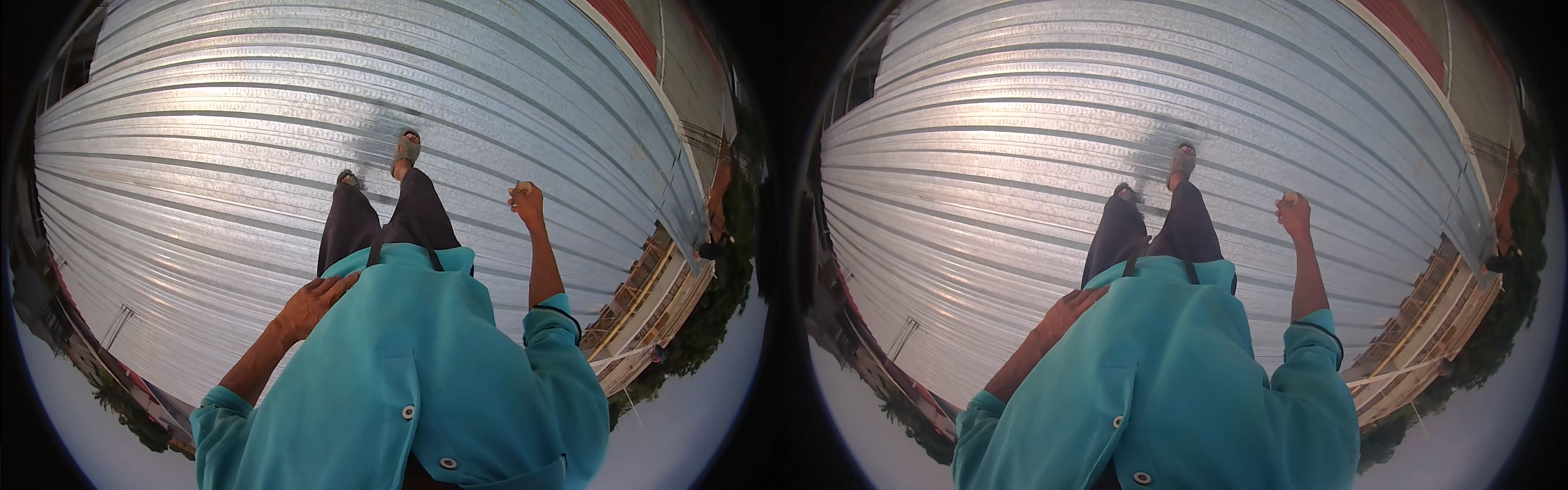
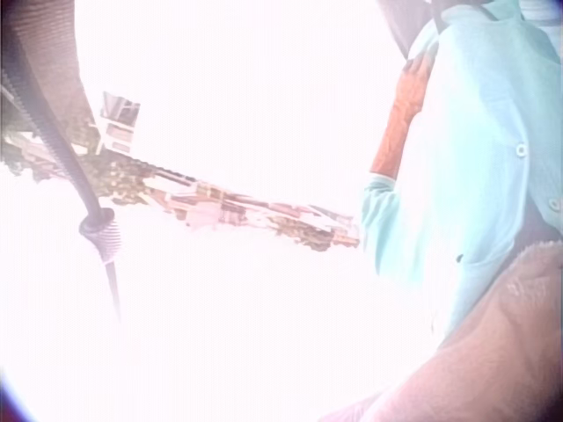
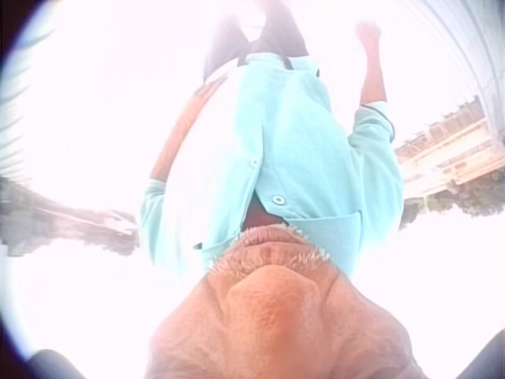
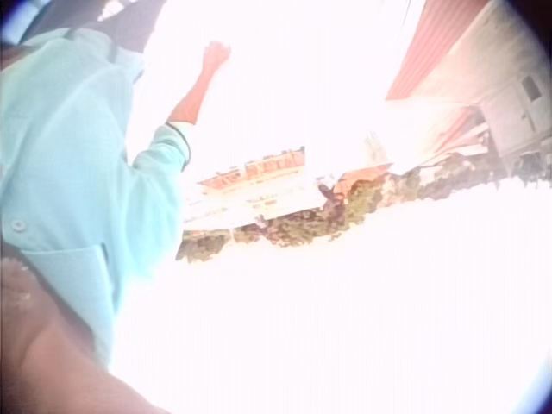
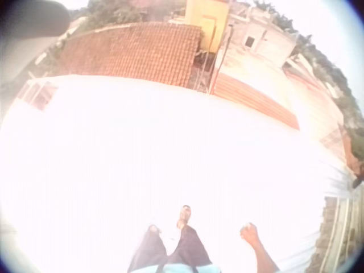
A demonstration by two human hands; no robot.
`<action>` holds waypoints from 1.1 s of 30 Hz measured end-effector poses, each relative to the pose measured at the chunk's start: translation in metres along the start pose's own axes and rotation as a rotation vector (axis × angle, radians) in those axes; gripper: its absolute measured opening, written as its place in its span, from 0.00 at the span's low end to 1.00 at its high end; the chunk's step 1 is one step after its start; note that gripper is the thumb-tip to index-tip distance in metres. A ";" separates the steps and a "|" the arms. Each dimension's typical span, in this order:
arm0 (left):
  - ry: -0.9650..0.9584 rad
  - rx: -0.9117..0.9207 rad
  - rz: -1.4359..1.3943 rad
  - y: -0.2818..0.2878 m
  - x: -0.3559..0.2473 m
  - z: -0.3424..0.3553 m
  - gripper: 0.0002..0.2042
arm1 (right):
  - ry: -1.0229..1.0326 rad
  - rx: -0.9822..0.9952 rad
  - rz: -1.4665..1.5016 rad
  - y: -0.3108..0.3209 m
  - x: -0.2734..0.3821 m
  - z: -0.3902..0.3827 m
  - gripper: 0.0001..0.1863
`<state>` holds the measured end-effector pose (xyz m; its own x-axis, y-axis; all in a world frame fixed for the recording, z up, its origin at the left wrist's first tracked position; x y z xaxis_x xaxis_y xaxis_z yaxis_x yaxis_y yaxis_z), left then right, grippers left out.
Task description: The person hammers nails into a corrugated metal roof sheet using a hammer, then walks across the roof to reposition and continue securing the sheet. The person also briefly handles a bucket and a nail while working.
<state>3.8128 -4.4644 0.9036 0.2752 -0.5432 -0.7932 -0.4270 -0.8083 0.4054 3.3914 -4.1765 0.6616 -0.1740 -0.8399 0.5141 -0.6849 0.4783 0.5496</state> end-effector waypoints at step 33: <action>0.025 -0.446 0.280 -0.049 0.071 -0.120 0.30 | 0.579 0.360 -0.313 -0.244 0.053 0.110 0.05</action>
<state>3.9566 -4.4908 0.8826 0.2259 -0.7530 -0.6180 -0.0805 -0.6467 0.7585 3.4714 -4.3660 0.4826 0.3990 -0.6061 0.6881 -0.8477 0.0423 0.5288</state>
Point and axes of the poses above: each hand's wrist, its own z-axis towards the middle knuckle, its own y-axis out of the back of the hand, x = y × z, the point moved 9 cm from there along z, towards the middle knuckle, and after that the axes turned 9 degrees about -z, right-handed, at the moved point
